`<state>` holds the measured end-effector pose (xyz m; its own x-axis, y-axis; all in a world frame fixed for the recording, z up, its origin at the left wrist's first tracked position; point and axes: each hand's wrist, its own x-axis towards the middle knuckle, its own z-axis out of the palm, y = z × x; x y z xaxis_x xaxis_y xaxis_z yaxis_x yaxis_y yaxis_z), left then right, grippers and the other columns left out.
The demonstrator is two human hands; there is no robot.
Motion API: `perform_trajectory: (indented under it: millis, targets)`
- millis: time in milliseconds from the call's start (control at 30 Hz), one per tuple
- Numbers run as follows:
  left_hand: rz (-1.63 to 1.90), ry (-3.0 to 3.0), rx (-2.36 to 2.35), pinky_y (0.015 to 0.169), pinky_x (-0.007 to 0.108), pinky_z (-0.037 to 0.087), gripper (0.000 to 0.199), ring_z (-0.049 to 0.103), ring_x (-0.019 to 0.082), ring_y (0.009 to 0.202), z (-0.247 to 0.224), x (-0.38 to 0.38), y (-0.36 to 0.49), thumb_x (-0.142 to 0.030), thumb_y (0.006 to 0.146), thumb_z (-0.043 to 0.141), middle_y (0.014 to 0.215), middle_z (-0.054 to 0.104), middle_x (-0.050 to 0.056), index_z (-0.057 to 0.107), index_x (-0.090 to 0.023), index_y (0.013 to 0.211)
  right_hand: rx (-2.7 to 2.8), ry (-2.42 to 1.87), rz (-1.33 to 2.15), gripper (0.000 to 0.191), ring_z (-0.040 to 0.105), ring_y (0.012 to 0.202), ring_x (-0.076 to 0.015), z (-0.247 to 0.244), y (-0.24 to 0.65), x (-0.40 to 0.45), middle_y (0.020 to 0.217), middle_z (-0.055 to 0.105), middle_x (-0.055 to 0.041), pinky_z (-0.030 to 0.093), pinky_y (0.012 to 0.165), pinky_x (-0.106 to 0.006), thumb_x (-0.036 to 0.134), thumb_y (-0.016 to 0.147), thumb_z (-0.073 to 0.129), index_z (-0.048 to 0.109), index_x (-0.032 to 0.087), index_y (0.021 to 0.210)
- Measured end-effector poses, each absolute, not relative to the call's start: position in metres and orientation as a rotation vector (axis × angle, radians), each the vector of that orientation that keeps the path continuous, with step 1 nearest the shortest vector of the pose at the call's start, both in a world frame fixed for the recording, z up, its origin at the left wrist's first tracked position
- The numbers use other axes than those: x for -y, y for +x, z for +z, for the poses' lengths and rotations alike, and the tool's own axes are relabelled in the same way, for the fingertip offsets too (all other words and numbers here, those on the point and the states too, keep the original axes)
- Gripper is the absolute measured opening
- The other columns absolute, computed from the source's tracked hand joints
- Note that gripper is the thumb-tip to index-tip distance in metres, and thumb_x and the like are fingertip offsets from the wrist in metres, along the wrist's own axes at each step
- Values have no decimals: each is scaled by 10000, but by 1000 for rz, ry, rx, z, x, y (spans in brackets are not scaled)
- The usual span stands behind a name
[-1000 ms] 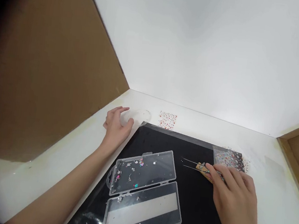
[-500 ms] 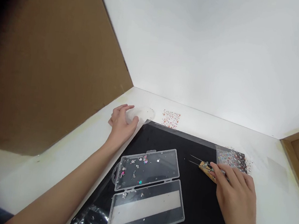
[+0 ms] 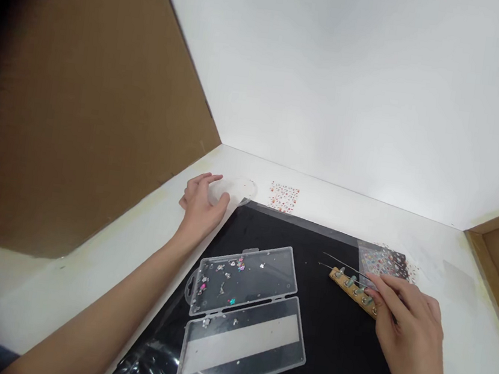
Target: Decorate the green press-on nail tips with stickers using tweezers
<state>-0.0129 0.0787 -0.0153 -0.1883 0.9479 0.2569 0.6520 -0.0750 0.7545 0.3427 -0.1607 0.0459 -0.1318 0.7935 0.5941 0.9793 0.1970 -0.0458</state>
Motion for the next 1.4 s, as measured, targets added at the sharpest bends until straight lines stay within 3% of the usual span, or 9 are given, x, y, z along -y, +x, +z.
perform_trajectory:
  millis: [267, 433, 533, 800, 1000, 1067, 1233, 1400]
  targets:
    - [1122, 1749, -1909, 1362, 643, 264, 488, 489, 364, 1547, -16, -84, -15, -357, 904, 580, 1569, 549, 173, 631, -233, 1373, 1806, -1786, -447, 184, 733, 886, -201, 50, 370, 201, 1059, 790, -9, 491, 778, -371, 339, 1107, 640, 781, 319, 1224]
    - [1115, 1740, -1903, 1364, 685, 225, 547, 455, 395, 1574, -12, -86, -13, -407, 877, 585, 1619, 521, 201, 644, -201, 1380, 1581, -1911, -440, 183, 718, 866, -217, 38, 380, 231, 1047, 783, -42, 531, 660, -331, 364, 1081, 666, 826, 320, 1160]
    - [1105, 1742, -1904, 1358, 699, 214, 586, 436, 413, 1589, -11, -87, -13, -431, 858, 593, 1631, 514, 224, 651, -181, 1385, 1521, -1946, -430, 190, 729, 863, -220, 30, 383, 243, 1034, 796, -41, 535, 675, -333, 374, 1070, 681, 839, 318, 1160]
    - [1081, 1758, -1934, 1364, 717, 194, 602, 444, 389, 1589, -15, -89, -16, -506, 830, 600, 1639, 517, 177, 641, -250, 1373, 1453, -1991, -386, 205, 734, 882, -227, 23, 382, 256, 1063, 807, -59, 512, 592, -309, 357, 1071, 677, 846, 315, 1179]
    - [1065, 1750, -1937, 1360, 733, 181, 592, 424, 390, 1609, -13, -91, -16, -467, 825, 618, 1641, 516, 192, 644, -232, 1367, 1456, -1983, -340, 196, 756, 885, -222, 22, 383, 259, 1056, 808, -62, 470, 512, -289, 353, 1075, 672, 836, 285, 1157]
    - [1070, 1740, -1936, 1364, 717, 199, 575, 421, 399, 1607, -12, -90, -15, -447, 835, 617, 1637, 512, 197, 647, -219, 1361, 1482, -1967, -355, 189, 753, 872, -223, 25, 378, 256, 1044, 800, -55, 479, 543, -307, 342, 1091, 654, 821, 287, 1163]
    - [1064, 1753, -1932, 1365, 689, 239, 534, 456, 401, 1573, -10, -87, -13, -428, 877, 597, 1617, 517, 195, 646, -210, 1362, 1739, -1803, -524, 254, 727, 838, -195, 45, 358, 227, 1060, 783, -35, 508, 791, -365, 207, 1096, 646, 762, 323, 1290]
    - [1072, 1756, -1913, 1366, 682, 235, 502, 455, 395, 1573, -10, -83, -14, -409, 910, 587, 1610, 509, 207, 639, -203, 1364, 2036, -1649, -525, 325, 760, 915, -179, 57, 338, 174, 1102, 810, -19, 483, 832, -349, 138, 1081, 637, 725, 314, 1339]
